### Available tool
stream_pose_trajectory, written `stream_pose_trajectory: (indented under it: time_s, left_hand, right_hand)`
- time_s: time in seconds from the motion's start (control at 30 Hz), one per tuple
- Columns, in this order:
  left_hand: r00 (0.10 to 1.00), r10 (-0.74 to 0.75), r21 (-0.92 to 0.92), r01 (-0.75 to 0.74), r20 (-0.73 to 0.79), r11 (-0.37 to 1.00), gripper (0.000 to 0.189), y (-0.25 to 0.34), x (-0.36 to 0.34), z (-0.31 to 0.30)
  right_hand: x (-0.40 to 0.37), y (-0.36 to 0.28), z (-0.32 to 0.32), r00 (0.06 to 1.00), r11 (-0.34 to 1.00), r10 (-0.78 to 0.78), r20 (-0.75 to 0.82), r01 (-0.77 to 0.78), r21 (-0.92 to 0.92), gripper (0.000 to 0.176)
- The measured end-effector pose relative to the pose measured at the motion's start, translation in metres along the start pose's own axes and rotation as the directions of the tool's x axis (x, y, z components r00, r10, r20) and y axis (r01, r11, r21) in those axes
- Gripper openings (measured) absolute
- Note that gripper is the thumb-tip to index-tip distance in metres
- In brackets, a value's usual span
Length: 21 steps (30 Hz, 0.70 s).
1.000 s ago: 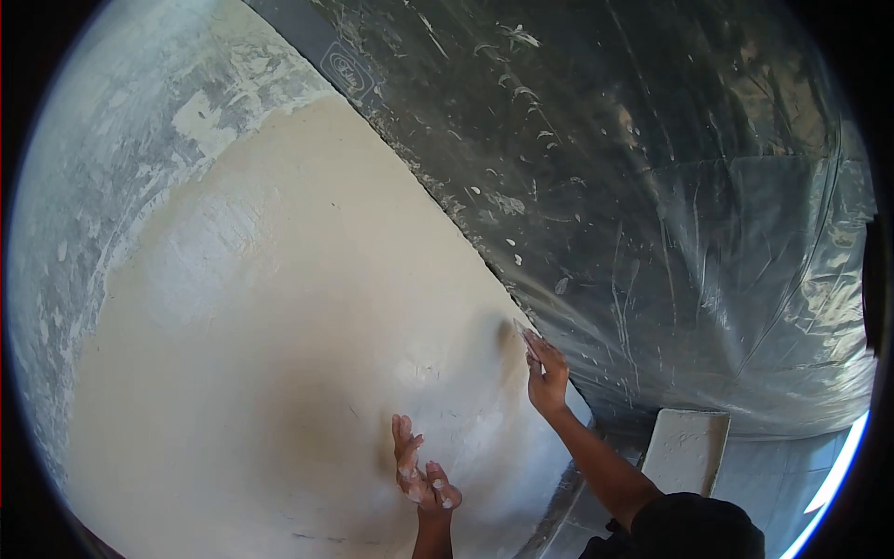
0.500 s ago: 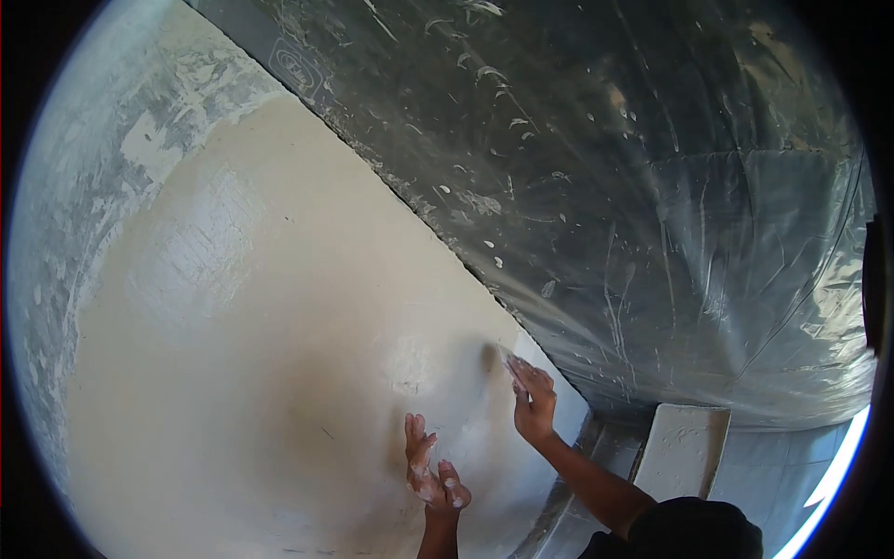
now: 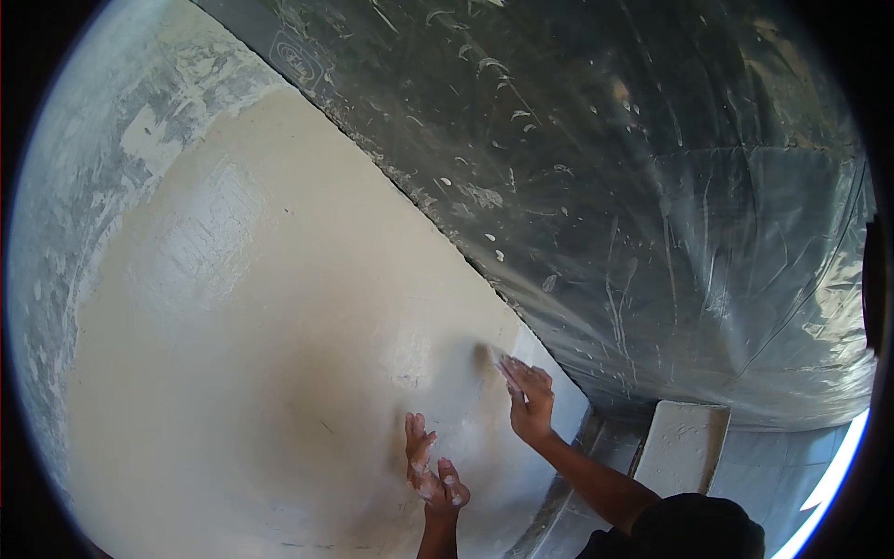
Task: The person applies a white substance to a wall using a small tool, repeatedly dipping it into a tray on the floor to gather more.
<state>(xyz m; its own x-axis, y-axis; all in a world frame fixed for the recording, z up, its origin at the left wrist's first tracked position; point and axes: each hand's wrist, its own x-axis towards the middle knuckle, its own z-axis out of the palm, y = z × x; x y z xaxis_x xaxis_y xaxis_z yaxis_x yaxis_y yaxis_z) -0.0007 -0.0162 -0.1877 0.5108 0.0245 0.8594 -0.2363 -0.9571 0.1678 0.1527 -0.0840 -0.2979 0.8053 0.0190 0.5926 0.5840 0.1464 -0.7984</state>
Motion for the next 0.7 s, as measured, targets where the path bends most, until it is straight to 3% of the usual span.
stream_pose_trajectory:
  time_s: [0.03,0.1,0.2,0.27,0.37,0.43,0.47,0.5,0.57,0.63,0.7]
  left_hand:
    - [1.000,-0.008,0.004,0.008,0.009,1.000,0.038,0.002,-0.003,-0.002]
    - [1.000,-0.010,0.009,0.010,0.008,1.000,0.038,0.010,-0.008,-0.007]
    - [1.000,-0.010,0.011,0.009,0.015,1.000,0.037,0.022,-0.015,-0.018]
    - [0.999,-0.009,0.009,0.009,0.037,1.000,0.037,0.029,-0.022,-0.028]
    - [0.998,-0.021,-0.003,0.022,0.067,1.000,0.036,0.037,-0.043,-0.039]
    - [0.992,-0.087,-0.039,0.091,0.093,0.995,0.037,0.045,-0.068,-0.042]
    - [0.986,-0.115,-0.028,0.119,0.121,0.992,0.037,0.047,-0.086,-0.042]
    - [0.983,-0.136,-0.040,0.141,0.124,0.989,0.037,0.052,-0.106,-0.040]
    - [0.944,-0.293,-0.140,0.314,0.155,0.939,0.036,0.066,-0.148,-0.030]
    - [0.901,-0.395,-0.137,0.421,0.180,0.897,0.036,0.079,-0.193,-0.015]
    - [0.672,-0.694,-0.464,0.717,0.258,0.521,0.032,0.093,-0.242,0.006]
  right_hand:
    - [0.030,0.008,0.007,0.991,0.999,-0.035,-0.130,0.032,-0.020,0.045]
    - [0.062,0.026,0.023,0.979,0.987,-0.071,-0.193,0.040,-0.156,0.048]
    - [0.015,0.019,0.051,0.994,0.997,-0.071,-0.081,0.071,-0.001,0.053]
    - [-0.067,0.003,0.058,0.996,0.996,-0.052,0.072,0.046,0.080,0.060]
    - [-0.188,-0.023,0.021,0.910,0.990,-0.054,0.411,-0.004,0.139,0.050]
    - [-0.242,-0.021,-0.008,0.878,0.988,-0.036,0.477,-0.041,0.150,0.041]
    - [-0.260,-0.020,-0.023,0.757,0.948,0.251,0.603,-0.320,0.006,0.036]
    - [-0.279,-0.018,-0.038,0.543,0.817,0.508,0.669,-0.550,-0.174,0.032]
    - [-0.316,0.016,-0.051,0.557,0.670,0.717,0.419,-0.718,-0.191,0.029]
    - [-0.333,0.044,-0.082,0.265,0.249,0.893,0.363,-0.964,0.089,0.035]
    - [-0.315,0.029,-0.132,0.228,0.061,0.886,0.403,-0.920,0.386,0.031]
